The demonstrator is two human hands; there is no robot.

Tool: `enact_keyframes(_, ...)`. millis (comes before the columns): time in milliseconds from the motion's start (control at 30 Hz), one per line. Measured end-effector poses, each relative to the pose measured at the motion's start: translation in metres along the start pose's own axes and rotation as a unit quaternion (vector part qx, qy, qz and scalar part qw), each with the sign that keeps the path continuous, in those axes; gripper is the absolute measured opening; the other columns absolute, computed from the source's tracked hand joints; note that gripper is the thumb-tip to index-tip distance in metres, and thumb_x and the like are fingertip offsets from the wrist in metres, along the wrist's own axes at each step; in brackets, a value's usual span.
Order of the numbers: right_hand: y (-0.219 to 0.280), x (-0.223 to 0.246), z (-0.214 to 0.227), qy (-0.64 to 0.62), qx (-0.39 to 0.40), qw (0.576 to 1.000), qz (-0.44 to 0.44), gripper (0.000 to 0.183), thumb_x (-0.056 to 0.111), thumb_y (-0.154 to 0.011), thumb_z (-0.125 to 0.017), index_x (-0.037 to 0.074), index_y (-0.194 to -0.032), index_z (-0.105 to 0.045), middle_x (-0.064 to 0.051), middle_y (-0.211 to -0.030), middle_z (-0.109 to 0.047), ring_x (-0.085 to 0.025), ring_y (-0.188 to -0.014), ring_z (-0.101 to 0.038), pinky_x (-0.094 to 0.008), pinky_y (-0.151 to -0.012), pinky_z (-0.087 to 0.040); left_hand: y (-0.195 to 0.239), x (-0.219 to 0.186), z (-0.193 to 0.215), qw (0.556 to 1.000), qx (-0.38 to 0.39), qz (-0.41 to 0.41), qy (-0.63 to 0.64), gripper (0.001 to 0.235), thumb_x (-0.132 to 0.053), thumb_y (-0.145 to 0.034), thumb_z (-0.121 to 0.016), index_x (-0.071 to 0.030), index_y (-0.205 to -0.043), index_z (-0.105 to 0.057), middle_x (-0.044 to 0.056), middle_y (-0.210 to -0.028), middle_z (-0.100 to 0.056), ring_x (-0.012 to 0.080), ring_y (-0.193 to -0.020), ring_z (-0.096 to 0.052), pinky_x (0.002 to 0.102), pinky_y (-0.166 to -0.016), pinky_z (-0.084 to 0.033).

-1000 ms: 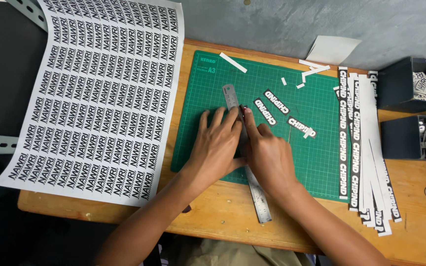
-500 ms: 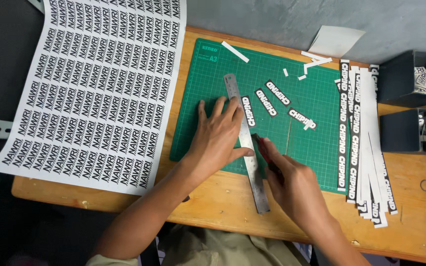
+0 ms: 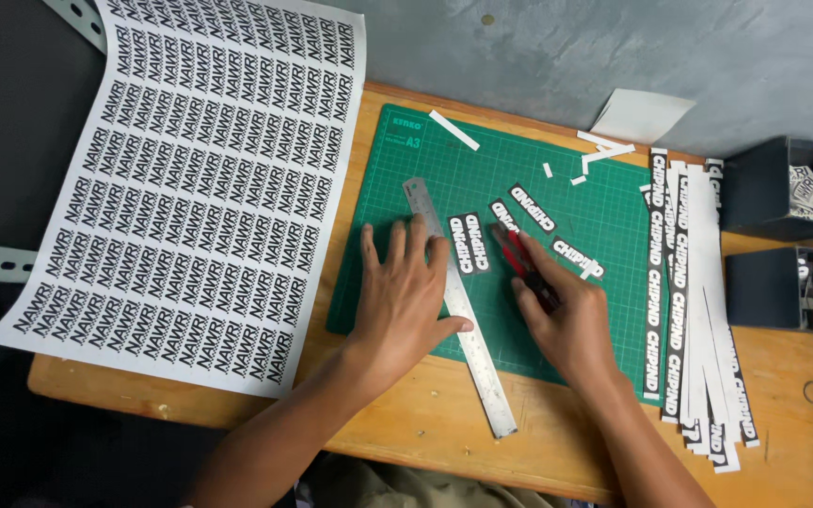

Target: The person uses a metal ruler and a red utility knife to cut strips of printed stickers on a green cutting mat. They repeatedly align the ruler, cut along the edge, and separate the cut pieces, occasionally using scissors to trim the edges of the sticker strips.

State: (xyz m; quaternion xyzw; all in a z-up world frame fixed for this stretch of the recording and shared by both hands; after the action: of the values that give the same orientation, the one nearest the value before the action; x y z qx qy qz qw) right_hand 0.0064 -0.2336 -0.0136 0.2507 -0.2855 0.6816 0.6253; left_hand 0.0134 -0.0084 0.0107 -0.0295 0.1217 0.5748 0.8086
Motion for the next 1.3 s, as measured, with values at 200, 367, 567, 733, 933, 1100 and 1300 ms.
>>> enact_keyframes(200,0.006,-0.002,0.008,0.02,0.039,0.997,-0.057,0.061,0.018,-0.097,-0.086,0.024,-0.157,-0.078,-0.02,-0.121,-0.087,-0.045,-0.117,-0.08,-0.051,-0.091,-0.066,-0.006,0.004,0.012,0.997,-0.049,-0.026,0.055,0.138,-0.078,-0.069,-0.096,0.009,-0.166,-0.049,0.043,-0.17,-0.039,0.0617,-0.16,-0.037,0.091,-0.123,-0.019)
enact_keyframes(367,0.006,-0.003,0.013,-0.008,0.083,0.99,-0.114,0.058,0.024,-0.098,-0.083,0.023,-0.156,-0.078,-0.006,-0.104,-0.071,-0.027,-0.097,-0.059,-0.038,-0.078,-0.052,-0.016,0.008,-0.002,0.992,-0.12,-0.038,0.015,0.104,-0.071,-0.09,-0.083,0.001,-0.161,-0.058,0.036,-0.175,-0.041,0.0534,-0.164,-0.038,0.084,-0.126,-0.026)
enact_keyframes(567,-0.005,-0.004,0.017,-0.039,0.177,0.973,-0.141,0.06,0.029,-0.101,-0.082,0.026,-0.16,-0.078,0.011,-0.09,-0.053,-0.011,-0.075,-0.034,-0.023,-0.064,-0.034,-0.021,0.017,-0.011,0.989,-0.134,-0.056,0.012,0.086,-0.065,-0.097,-0.083,-0.008,-0.158,-0.061,0.029,-0.172,-0.05,0.0473,-0.161,-0.044,0.082,-0.127,-0.03)
enact_keyframes(733,-0.009,-0.002,0.021,-0.06,0.203,0.968,-0.135,0.06,0.026,-0.101,-0.082,0.027,-0.16,-0.078,0.022,-0.115,-0.063,-0.008,-0.077,-0.037,-0.02,-0.067,-0.038,-0.024,0.02,-0.012,0.989,-0.126,-0.057,0.05,0.088,-0.058,-0.094,-0.09,-0.008,-0.16,-0.06,0.028,-0.173,-0.048,0.0457,-0.161,-0.044,0.082,-0.129,-0.028)
enact_keyframes(933,-0.014,-0.006,0.027,-0.026,0.205,0.973,-0.1,0.06,0.027,-0.101,-0.081,0.023,-0.161,-0.076,0.015,-0.1,-0.057,-0.009,-0.075,-0.036,-0.023,-0.062,-0.037,-0.025,0.022,-0.012,0.989,-0.121,-0.056,0.069,0.086,-0.056,-0.092,-0.093,-0.009,-0.157,-0.06,0.027,-0.175,-0.043,0.0472,-0.165,-0.039,0.083,-0.129,-0.027)
enact_keyframes(1100,-0.018,-0.003,0.027,-0.041,0.231,0.97,-0.069,0.059,0.027,-0.103,-0.079,0.023,-0.162,-0.075,0.017,-0.107,-0.056,-0.009,-0.077,-0.037,-0.022,-0.064,-0.04,-0.025,0.022,-0.012,0.988,-0.12,-0.059,0.076,0.086,-0.057,-0.093,-0.091,-0.009,-0.157,-0.061,0.028,-0.175,-0.044,0.0485,-0.164,-0.038,0.085,-0.127,-0.026)
enact_keyframes(1300,-0.022,-0.012,0.026,-0.049,0.236,0.967,-0.082,0.057,0.03,-0.102,-0.079,0.024,-0.158,-0.078,0.02,-0.129,-0.071,-0.007,-0.07,-0.036,-0.023,-0.06,-0.036,-0.024,0.023,-0.013,0.989,-0.115,-0.058,0.079,0.086,-0.057,-0.093,-0.09,-0.009,-0.158,-0.06,0.028,-0.175,-0.043,0.0472,-0.166,-0.036,0.084,-0.128,-0.025)
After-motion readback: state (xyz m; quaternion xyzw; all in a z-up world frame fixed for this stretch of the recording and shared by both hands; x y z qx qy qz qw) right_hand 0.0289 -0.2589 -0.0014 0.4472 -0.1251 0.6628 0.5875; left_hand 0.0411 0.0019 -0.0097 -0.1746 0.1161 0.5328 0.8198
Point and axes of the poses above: each hand's wrist, its own y-axis away from the middle knuckle, its own z-axis out of the back of the hand, x = y × z, the point moved 3 cm from there along -y, towards the middle knuckle
